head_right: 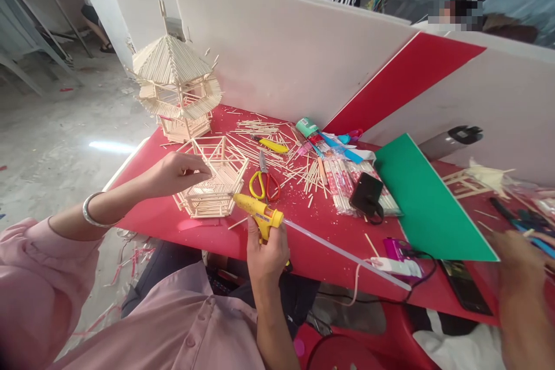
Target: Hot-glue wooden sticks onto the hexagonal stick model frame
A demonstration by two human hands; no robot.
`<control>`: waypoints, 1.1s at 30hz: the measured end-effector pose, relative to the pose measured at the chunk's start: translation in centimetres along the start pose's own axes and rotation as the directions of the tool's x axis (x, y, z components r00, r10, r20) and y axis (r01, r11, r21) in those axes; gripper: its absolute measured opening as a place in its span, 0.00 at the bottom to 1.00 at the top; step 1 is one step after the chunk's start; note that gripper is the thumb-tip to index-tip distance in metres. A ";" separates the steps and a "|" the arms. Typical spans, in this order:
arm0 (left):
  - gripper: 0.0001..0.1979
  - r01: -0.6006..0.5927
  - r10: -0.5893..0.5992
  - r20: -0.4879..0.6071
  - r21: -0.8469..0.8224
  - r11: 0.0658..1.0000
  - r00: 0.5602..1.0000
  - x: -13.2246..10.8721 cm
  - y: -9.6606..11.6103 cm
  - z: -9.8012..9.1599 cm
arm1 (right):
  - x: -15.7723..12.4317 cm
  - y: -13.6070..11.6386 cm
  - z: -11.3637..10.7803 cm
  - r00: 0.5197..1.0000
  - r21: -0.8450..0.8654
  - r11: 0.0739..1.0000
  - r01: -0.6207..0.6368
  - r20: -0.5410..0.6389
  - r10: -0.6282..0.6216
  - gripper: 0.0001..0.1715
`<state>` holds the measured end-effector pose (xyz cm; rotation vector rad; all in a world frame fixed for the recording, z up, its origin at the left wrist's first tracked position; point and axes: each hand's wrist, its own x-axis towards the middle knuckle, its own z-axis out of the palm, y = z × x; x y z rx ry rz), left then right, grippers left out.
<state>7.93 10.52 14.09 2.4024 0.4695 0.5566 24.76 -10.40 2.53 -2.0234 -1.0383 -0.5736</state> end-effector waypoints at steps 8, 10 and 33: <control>0.11 -0.253 0.248 0.071 0.069 0.965 0.966 -0.3 -0.3 1.0 | -0.2 -0.1 -0.1 1.000 0.011 1.000 0.006 0.002 -0.006 0.28; 0.11 -0.263 0.257 0.078 0.071 0.962 0.963 -0.1 -0.1 1.4 | -0.2 -0.1 -0.1 1.000 0.015 1.000 0.005 0.003 -0.005 0.27; 0.13 -0.175 0.153 0.123 0.199 0.964 0.981 0.7 0.4 2.9 | -0.4 0.0 -0.4 0.998 0.047 0.998 0.045 -0.034 -0.044 0.24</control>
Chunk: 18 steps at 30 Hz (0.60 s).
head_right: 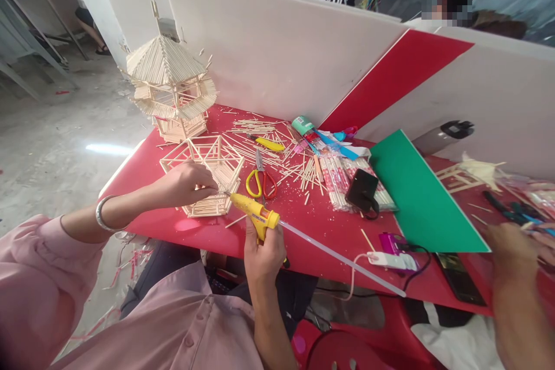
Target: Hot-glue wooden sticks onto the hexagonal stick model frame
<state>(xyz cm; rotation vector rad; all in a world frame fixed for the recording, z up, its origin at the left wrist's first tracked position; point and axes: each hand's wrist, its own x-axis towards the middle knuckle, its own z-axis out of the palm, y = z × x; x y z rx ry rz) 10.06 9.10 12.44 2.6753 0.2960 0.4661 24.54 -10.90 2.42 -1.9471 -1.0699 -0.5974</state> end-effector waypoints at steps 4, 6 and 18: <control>0.13 -0.016 0.016 -0.002 -0.002 1.000 1.000 0.0 -0.1 0.0 | 0.0 0.0 0.0 1.000 -0.011 1.000 0.007 -0.009 -0.007 0.25; 0.13 -0.023 0.023 -0.001 0.002 1.000 1.000 0.0 -0.1 0.0 | 0.1 -0.1 0.0 1.000 -0.015 1.000 0.009 -0.009 -0.009 0.25; 0.11 0.046 -0.093 -0.244 -0.194 0.980 0.965 -0.6 -1.0 -1.4 | 0.0 0.0 0.0 1.000 -0.001 1.000 0.000 -0.001 0.000 0.24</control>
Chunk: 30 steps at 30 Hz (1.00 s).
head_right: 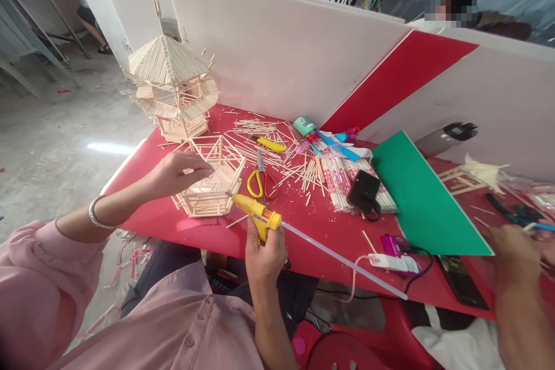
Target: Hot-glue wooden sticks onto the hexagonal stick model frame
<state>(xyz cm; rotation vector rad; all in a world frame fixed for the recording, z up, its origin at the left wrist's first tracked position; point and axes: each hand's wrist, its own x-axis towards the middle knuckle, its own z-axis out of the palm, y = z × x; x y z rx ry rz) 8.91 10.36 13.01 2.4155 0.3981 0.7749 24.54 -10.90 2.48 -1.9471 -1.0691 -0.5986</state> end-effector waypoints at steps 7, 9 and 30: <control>0.12 0.167 -0.182 -0.235 -0.081 0.983 0.955 -0.9 -0.5 -0.8 | -0.2 0.2 0.1 0.999 -0.005 0.999 -0.033 0.008 0.033 0.25; 0.12 0.178 -0.199 -0.269 -0.100 0.979 0.942 -1.3 -0.8 -0.7 | -0.2 0.2 0.2 1.000 -0.010 1.000 -0.027 0.002 0.027 0.26; 0.12 -0.171 0.112 0.229 0.253 0.952 0.967 0.2 1.0 1.4 | -0.3 0.0 0.0 1.000 -0.023 1.000 0.009 0.014 -0.009 0.24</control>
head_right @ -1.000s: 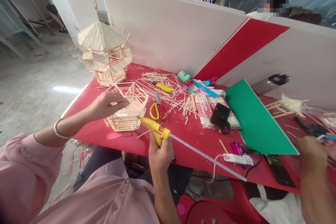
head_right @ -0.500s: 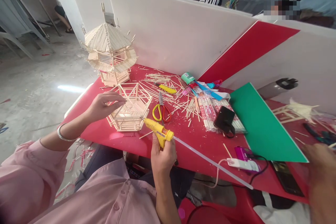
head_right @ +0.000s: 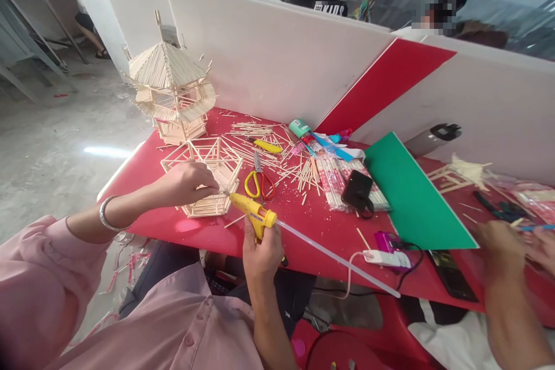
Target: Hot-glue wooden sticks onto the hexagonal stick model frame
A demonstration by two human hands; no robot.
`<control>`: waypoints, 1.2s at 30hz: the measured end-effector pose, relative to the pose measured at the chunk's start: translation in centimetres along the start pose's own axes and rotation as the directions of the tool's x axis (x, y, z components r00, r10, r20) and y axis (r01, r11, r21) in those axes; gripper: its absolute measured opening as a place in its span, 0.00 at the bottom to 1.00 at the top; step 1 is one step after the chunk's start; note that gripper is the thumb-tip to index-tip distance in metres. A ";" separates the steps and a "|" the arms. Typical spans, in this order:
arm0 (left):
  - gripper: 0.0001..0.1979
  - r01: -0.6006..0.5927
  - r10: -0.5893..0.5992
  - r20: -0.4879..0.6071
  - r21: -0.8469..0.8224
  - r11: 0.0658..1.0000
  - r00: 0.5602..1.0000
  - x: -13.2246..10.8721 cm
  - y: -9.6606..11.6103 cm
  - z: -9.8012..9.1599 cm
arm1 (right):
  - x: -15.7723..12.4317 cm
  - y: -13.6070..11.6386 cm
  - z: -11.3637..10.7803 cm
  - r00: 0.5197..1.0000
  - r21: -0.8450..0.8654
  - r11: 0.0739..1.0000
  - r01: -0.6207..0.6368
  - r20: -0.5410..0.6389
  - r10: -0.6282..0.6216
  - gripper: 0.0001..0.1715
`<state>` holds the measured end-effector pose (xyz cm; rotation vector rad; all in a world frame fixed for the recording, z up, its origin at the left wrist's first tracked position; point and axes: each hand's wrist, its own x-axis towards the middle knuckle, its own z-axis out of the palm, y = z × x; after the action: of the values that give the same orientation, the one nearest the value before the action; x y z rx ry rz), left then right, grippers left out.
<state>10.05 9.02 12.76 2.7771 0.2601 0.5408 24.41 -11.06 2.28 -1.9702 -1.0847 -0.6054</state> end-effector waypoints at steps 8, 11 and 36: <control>0.13 0.059 -0.059 0.030 0.014 0.998 0.998 -0.1 0.0 0.2 | -0.1 0.0 0.0 1.000 0.006 1.000 -0.012 0.008 0.012 0.22; 0.13 0.055 -0.055 0.026 -0.001 0.999 0.998 -0.1 0.1 0.2 | 0.0 -0.1 -0.2 1.000 0.017 1.000 0.000 -0.005 0.000 0.22; 0.14 0.076 -0.075 0.014 -0.039 0.996 0.997 -0.1 0.0 0.3 | -0.2 0.0 -0.2 0.999 0.038 0.998 -0.043 0.001 0.043 0.24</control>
<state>10.08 8.88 12.50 2.7193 0.3463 0.5048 24.28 -11.31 2.28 -1.9561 -1.0445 -0.5577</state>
